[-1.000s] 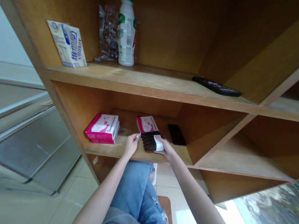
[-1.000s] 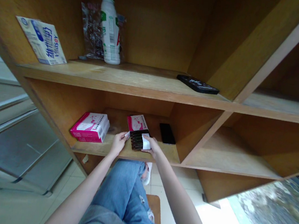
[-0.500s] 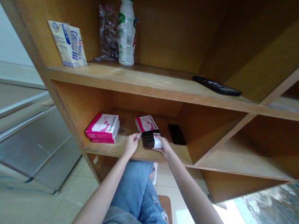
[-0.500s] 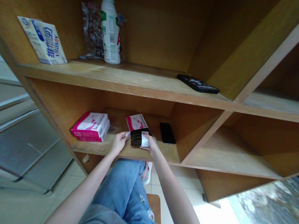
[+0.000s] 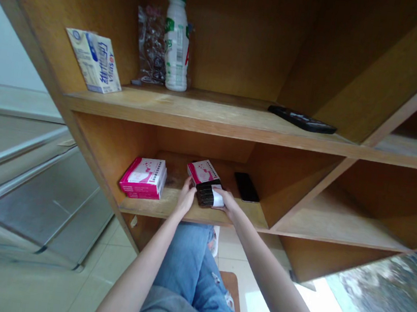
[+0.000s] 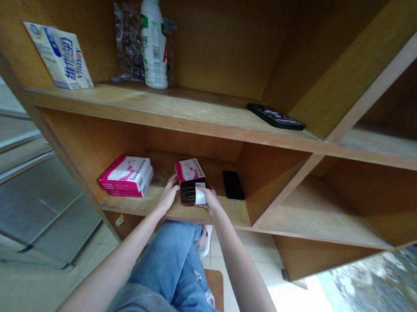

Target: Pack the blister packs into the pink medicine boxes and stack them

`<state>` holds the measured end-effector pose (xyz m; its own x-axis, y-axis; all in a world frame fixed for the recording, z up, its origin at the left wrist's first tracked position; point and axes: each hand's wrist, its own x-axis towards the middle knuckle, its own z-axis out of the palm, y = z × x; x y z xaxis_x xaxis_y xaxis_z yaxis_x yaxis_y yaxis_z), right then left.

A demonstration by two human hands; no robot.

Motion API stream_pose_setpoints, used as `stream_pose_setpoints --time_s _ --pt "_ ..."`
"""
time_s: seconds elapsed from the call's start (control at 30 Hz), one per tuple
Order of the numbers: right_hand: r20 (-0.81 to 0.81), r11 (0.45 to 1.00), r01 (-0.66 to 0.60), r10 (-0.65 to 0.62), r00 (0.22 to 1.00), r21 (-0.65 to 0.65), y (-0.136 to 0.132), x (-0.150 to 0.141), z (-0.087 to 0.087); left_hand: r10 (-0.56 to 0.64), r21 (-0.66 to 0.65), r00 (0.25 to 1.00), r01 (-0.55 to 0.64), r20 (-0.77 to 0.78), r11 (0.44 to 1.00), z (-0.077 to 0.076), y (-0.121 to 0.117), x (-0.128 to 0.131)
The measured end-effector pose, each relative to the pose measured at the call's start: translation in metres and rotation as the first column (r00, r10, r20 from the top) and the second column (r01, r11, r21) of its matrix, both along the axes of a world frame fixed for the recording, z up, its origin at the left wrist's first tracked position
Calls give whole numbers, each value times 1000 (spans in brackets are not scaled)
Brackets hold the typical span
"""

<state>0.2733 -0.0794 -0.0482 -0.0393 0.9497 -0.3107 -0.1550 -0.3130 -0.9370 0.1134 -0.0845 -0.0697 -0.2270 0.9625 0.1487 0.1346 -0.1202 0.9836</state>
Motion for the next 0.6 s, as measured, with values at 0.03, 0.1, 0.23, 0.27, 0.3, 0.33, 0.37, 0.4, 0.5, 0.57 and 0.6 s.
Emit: stream_pose_setpoints --time_s 0.03,0.1,0.23,0.27,0.3,0.33,0.37,0.4,0.5,0.57,0.6 --pt "12 1000 13 -13 1000 10 0 -1 -1 9 9 1000 -10 23 1000 0 4 0" --pt "34 999 41 -41 999 27 -1 -2 -3 36 18 999 -36 4 999 0 12 -1" --pt "78 996 88 -90 993 26 1 -5 -4 84 17 993 -83 -88 996 1 25 1" --pt "90 995 100 -101 991 22 3 -6 -4 94 12 988 -93 -120 996 2 26 2" --pt "100 994 108 -109 989 18 4 -7 -3 97 11 983 -96 -155 995 2 25 4" --pt "108 994 111 -112 988 14 5 -7 -3 90 18 979 -88 -183 996 3 23 5" --pt "115 994 110 -110 987 11 5 -8 -2 69 36 977 -63 -201 997 4 21 6" --pt "120 994 105 -105 987 8 6 -8 -1 35 64 979 -23 -203 998 4 18 6" --pt "134 997 82 -80 988 -5 8 -8 1 -107 145 979 133 -176 980 4 12 5" --pt "146 998 65 -62 987 -13 11 -7 3 -174 149 965 205 -198 967 2 10 3" --pt "155 998 60 -58 986 -12 12 -7 4 -190 139 957 223 -218 965 1 11 2"
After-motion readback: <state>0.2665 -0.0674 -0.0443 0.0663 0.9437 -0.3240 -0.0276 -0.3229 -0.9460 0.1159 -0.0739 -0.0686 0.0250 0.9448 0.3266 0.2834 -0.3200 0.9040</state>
